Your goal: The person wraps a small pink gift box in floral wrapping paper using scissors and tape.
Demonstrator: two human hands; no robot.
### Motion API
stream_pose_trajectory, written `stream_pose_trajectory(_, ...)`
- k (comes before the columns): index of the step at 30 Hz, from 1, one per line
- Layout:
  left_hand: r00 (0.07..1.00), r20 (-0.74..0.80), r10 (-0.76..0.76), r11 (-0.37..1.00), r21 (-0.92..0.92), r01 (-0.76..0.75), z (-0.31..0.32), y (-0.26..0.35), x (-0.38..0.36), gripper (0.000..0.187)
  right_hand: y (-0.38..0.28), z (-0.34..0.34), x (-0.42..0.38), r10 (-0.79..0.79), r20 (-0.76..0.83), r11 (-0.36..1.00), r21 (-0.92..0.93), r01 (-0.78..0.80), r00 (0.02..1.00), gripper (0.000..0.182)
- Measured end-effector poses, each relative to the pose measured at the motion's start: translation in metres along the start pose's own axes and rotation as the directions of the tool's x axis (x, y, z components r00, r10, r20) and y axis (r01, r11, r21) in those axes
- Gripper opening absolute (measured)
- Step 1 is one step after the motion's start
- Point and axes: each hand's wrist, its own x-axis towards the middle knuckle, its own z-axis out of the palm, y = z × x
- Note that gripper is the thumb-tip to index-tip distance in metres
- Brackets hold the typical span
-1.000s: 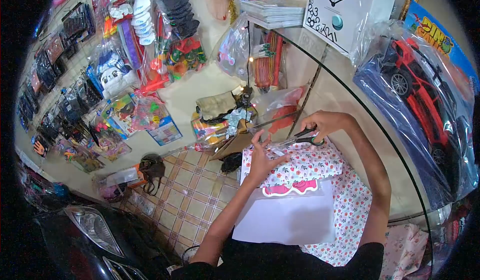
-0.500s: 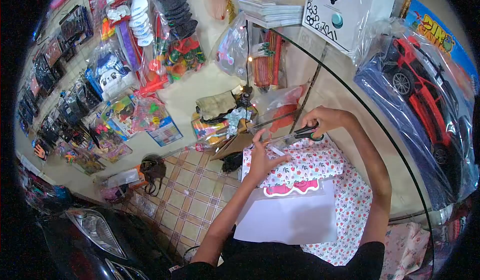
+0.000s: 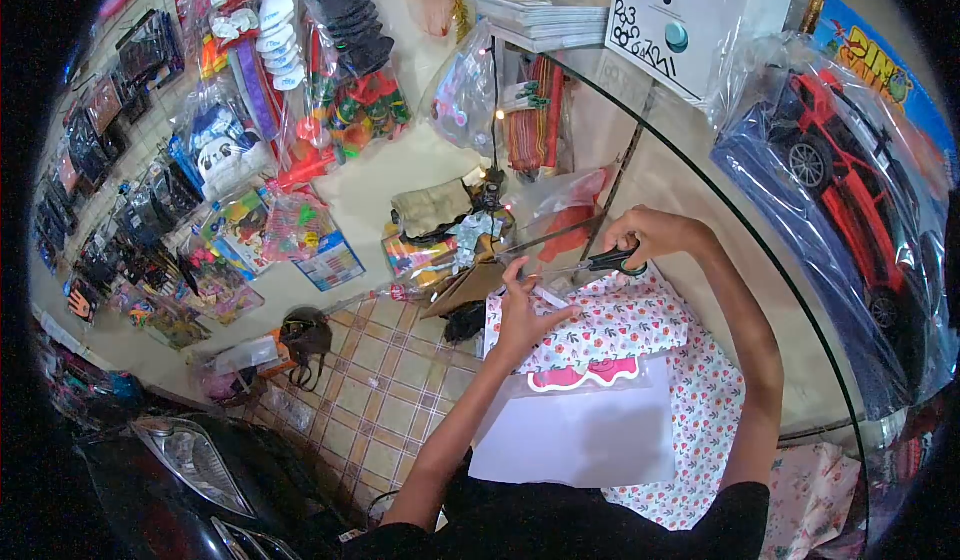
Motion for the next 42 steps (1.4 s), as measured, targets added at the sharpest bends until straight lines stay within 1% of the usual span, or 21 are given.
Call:
stream_pose_trajectory(2,0.999,-0.024,0.033,0.999,0.040,-0.032,0.001,-0.003,0.000,0.107,-0.002,-0.002,0.000,-0.001,-0.007,1.000,-0.021,0.000,1.000,0.037)
stream_pose_trajectory(5,1.000,-0.009,-0.028,1.000,-0.002,0.027,0.001,-0.004,-0.001,0.106,-0.006,-0.003,-0.001,0.004,-0.010,0.998,-0.057,-0.004,1.000,0.038)
stream_pose_trajectory(8,1.000,-0.022,-0.002,1.000,-0.009,0.002,0.003,-0.010,-0.001,0.104,-0.011,-0.003,-0.002,0.137,0.010,0.990,-0.027,-0.136,0.991,0.039)
stream_pose_trajectory(11,0.999,-0.032,-0.004,1.000,-0.013,0.003,0.004,-0.014,-0.001,0.102,-0.010,0.000,-0.001,0.050,-0.024,0.988,-0.144,-0.053,0.998,0.040)
stream_pose_trajectory(14,0.999,-0.034,-0.041,0.999,-0.026,0.040,0.005,-0.016,-0.002,0.099,-0.017,-0.001,0.001,0.182,0.029,0.983,-0.040,-0.181,0.983,0.040)
stream_pose_trajectory(17,1.000,-0.019,0.020,1.000,0.020,-0.020,0.006,-0.021,-0.002,0.097,-0.010,0.001,0.001,0.132,0.018,0.990,-0.053,-0.131,0.991,0.040)
stream_pose_trajectory(20,1.000,-0.006,0.022,0.999,0.030,-0.022,0.005,-0.021,-0.003,0.097,-0.010,0.004,0.002,0.128,0.002,0.988,-0.083,-0.128,0.992,0.039)
stream_pose_trajectory(23,0.999,-0.024,0.030,0.999,-0.014,-0.031,0.008,-0.026,-0.002,0.095,-0.005,0.007,0.002,0.113,-0.029,0.988,-0.103,-0.115,0.993,0.039)
stream_pose_trajectory(26,1.000,0.017,0.014,0.997,0.073,-0.016,0.005,-0.029,-0.002,0.093,-0.017,0.004,0.001,0.113,-0.034,0.986,-0.116,-0.116,0.993,0.032)
stream_pose_trajectory(29,0.988,0.116,-0.101,0.989,0.119,0.087,-0.003,-0.010,0.001,0.085,-0.019,0.004,0.000,0.150,-0.060,0.971,-0.180,-0.158,0.987,0.032)
stream_pose_trajectory(32,0.996,0.072,-0.060,0.998,0.010,0.059,-0.002,-0.012,-0.001,0.087,-0.019,0.002,0.000,0.239,-0.072,0.949,-0.194,-0.248,0.968,0.031)
stream_pose_trajectory(35,0.999,0.035,-0.039,0.957,0.289,0.028,-0.006,-0.010,-0.001,0.097,-0.006,0.002,-0.005,0.242,-0.161,0.928,-0.250,-0.277,0.957,0.030)
stream_pose_trajectory(38,0.999,0.022,-0.036,0.998,0.055,0.035,0.003,-0.038,-0.002,0.104,0.023,0.004,-0.005,0.261,-0.142,0.963,-0.035,-0.268,0.955,0.031)
stream_pose_trajectory(41,0.999,-0.001,-0.052,0.999,-0.011,0.052,0.003,-0.032,-0.002,0.096,0.070,0.037,0.006,0.293,-0.233,0.918,-0.203,-0.341,0.927,0.034)
stream_pose_trajectory(42,0.998,0.001,-0.061,0.998,-0.018,0.062,0.003,-0.030,-0.002,0.095,0.076,0.050,0.011,0.318,-0.289,0.899,-0.210,-0.384,0.903,0.036)
